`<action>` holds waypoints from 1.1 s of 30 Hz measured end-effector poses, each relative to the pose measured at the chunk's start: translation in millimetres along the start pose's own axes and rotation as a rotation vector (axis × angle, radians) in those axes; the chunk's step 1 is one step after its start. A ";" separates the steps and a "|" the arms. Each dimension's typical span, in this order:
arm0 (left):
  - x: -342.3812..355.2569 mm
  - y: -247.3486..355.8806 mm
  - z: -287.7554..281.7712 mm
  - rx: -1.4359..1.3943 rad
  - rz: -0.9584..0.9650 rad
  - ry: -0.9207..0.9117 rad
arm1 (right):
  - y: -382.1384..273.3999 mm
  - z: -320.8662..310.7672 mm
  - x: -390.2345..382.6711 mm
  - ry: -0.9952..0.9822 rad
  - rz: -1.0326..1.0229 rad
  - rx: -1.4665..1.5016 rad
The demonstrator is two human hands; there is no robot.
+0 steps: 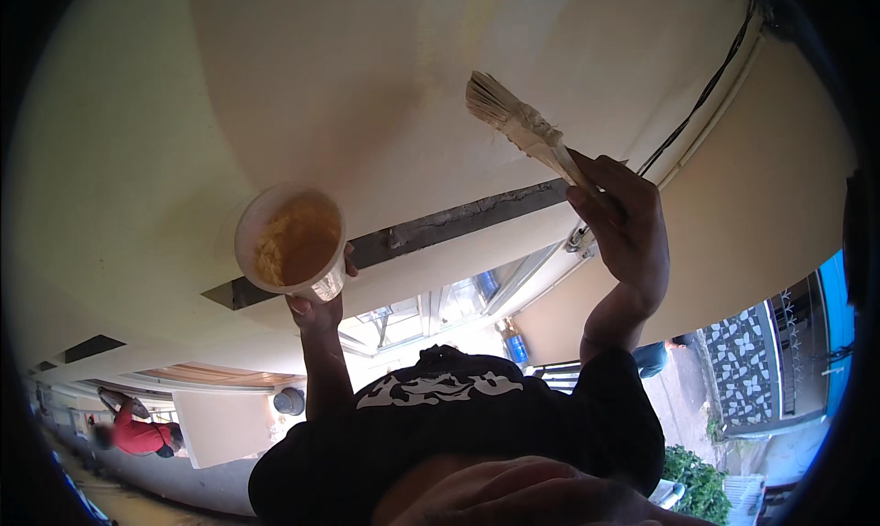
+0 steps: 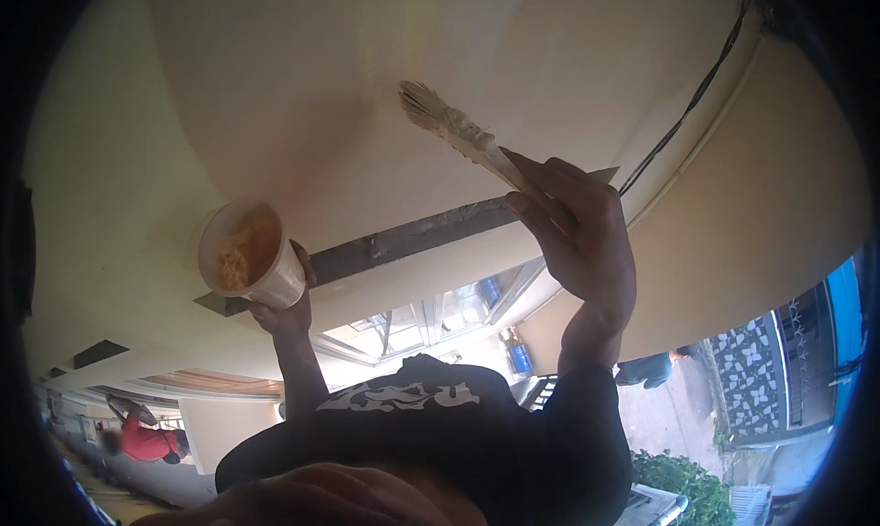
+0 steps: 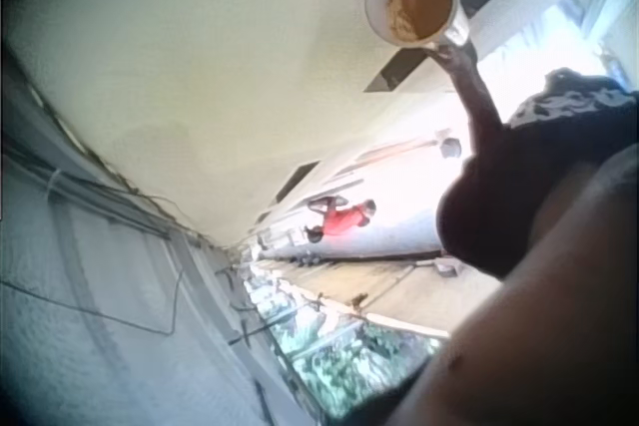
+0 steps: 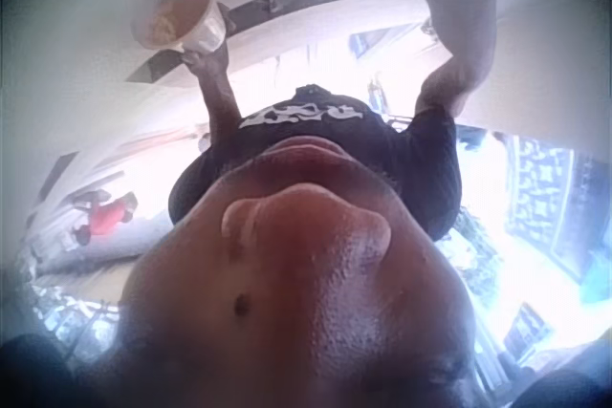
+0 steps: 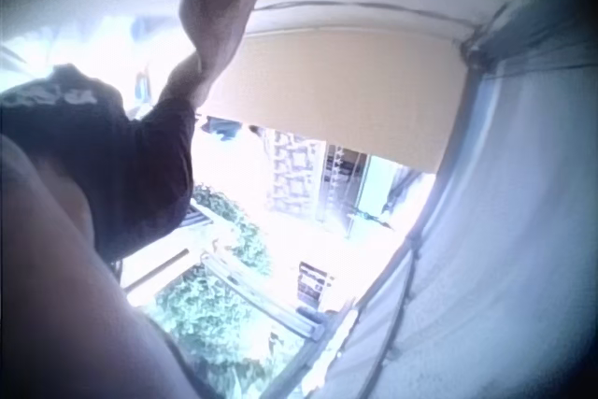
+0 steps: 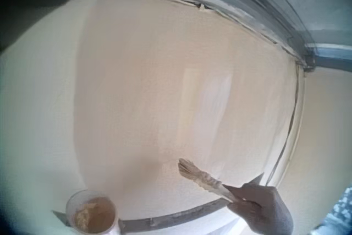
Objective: The person paints a ceiling using a paintbrush and a small container of paint. They repeatedly dip the brush into the container and apply paint to the ceiling surface in a systematic manner.
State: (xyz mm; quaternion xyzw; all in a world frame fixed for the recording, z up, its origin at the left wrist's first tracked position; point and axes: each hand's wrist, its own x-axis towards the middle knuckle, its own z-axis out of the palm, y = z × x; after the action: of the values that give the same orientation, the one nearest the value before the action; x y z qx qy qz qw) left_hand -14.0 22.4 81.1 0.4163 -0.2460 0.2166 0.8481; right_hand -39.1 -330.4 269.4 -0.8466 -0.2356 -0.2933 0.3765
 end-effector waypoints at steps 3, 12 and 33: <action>-18.9 -36.7 11.5 -0.199 -0.250 -0.081 | 10.8 -18.0 -8.0 -0.089 -0.013 0.074; -23.2 -89.7 17.0 0.165 -0.243 -0.141 | 7.2 -1.0 14.8 -0.289 -0.236 -0.009; -21.9 -96.7 6.4 0.224 -0.290 -0.184 | 23.6 136.0 -24.7 0.098 -0.387 0.476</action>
State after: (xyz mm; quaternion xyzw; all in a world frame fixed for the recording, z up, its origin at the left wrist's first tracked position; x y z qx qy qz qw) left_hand 22.6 -40.4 13.5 0.5574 -0.2343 0.0791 0.7926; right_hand 1.3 -243.6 166.9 -0.6590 -0.4358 -0.3366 0.5123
